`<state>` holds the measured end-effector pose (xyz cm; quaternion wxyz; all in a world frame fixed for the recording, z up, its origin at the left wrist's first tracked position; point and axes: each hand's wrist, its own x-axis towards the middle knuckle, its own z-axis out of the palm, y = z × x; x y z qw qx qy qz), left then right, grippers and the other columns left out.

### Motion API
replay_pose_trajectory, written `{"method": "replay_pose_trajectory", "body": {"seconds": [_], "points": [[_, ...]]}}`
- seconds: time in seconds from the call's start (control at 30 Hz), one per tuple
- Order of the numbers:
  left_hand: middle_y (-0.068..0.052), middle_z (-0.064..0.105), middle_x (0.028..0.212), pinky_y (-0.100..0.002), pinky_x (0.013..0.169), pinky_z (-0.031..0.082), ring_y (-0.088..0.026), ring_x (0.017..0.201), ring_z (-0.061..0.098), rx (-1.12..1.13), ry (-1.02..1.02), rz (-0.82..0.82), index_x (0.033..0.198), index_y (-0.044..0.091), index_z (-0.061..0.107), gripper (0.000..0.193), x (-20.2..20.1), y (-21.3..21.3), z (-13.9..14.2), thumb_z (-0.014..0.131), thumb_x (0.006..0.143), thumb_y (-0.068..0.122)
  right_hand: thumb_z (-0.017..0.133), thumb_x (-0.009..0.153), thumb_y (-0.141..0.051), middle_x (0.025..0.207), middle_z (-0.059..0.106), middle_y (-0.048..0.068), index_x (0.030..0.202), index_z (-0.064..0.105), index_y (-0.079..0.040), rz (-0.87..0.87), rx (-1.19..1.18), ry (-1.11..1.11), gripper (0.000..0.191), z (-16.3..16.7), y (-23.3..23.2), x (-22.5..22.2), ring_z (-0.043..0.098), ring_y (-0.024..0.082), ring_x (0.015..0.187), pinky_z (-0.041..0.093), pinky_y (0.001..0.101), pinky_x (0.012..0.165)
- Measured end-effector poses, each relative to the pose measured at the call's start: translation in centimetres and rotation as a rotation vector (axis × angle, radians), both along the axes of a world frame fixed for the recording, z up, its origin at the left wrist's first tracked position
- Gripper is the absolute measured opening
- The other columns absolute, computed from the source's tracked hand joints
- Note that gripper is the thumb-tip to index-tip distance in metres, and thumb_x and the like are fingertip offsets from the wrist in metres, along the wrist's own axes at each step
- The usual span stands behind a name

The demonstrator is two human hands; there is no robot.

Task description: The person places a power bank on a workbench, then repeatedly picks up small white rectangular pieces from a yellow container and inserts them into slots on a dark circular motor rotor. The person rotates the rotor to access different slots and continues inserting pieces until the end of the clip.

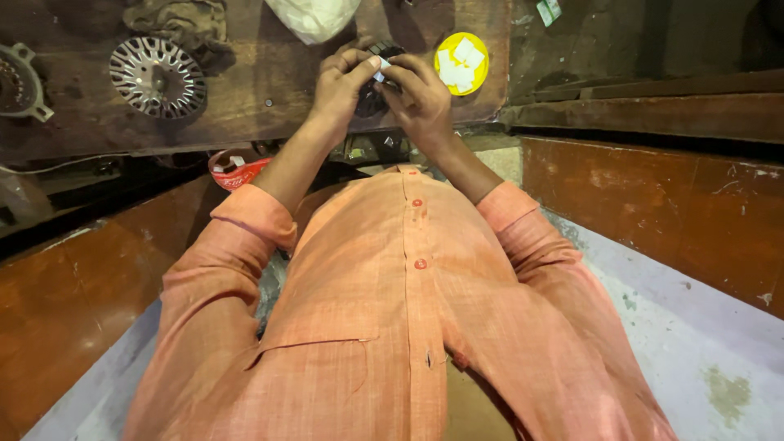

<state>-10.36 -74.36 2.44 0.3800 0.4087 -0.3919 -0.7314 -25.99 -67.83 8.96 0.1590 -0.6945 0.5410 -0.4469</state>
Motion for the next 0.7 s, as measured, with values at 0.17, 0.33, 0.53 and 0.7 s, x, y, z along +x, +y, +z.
{"method": "replay_pose_trajectory", "body": {"seconds": [0.17, 0.33, 0.53, 0.7], "points": [[-0.01, 0.067, 0.114, -0.03, 0.091, 0.054, -0.016, 0.104, 0.065, 0.055, 0.089, -0.004, 0.111, 0.01, 0.072, 0.018, 0.4, 0.3, 1.1, 0.069, 0.097, 0.02, 0.083, 0.091, -0.001, 0.112, 0.072, 0.016, 0.107, 0.074, 0.0, -0.049, 0.012, -0.115, 0.019, -0.7, -0.2, 0.1, 0.074, 0.027, 0.099, 0.06, 0.0336, 0.085], [-0.009, 0.063, 0.136, -0.031, 0.11, 0.045, -0.016, 0.13, 0.057, -0.171, -0.005, -0.065, 0.112, 0.004, 0.075, 0.026, 1.0, 0.1, 1.5, 0.065, 0.102, 0.026, 0.08, 0.092, 0.003, 0.107, 0.074, 0.015, 0.099, 0.074, 0.003, -0.088, 0.017, -0.263, 0.01, -1.6, -0.6, 0.1, 0.073, 0.023, 0.096, 0.059, 0.0336, 0.084], [-0.01, 0.064, 0.138, -0.033, 0.109, 0.049, -0.018, 0.127, 0.06, -0.212, 0.005, -0.046, 0.133, 0.004, 0.064, 0.034, 1.3, 0.3, -0.6, 0.066, 0.104, 0.022, 0.076, 0.093, 0.006, 0.108, 0.071, 0.014, 0.095, 0.069, 0.004, -0.11, 0.024, -0.258, 0.008, -2.5, -0.7, 0.0, 0.072, 0.024, 0.096, 0.058, 0.0348, 0.084], [-0.01, 0.069, 0.129, -0.031, 0.102, 0.056, -0.016, 0.116, 0.066, -0.145, 0.033, -0.019, 0.141, 0.002, 0.056, 0.04, 0.9, 0.9, -2.1, 0.061, 0.107, 0.023, 0.075, 0.093, 0.003, 0.109, 0.069, 0.015, 0.097, 0.066, 0.004, -0.011, 0.062, -0.111, 0.01, -3.3, -0.3, -0.2, 0.073, 0.026, 0.097, 0.058, 0.0335, 0.083]]}}
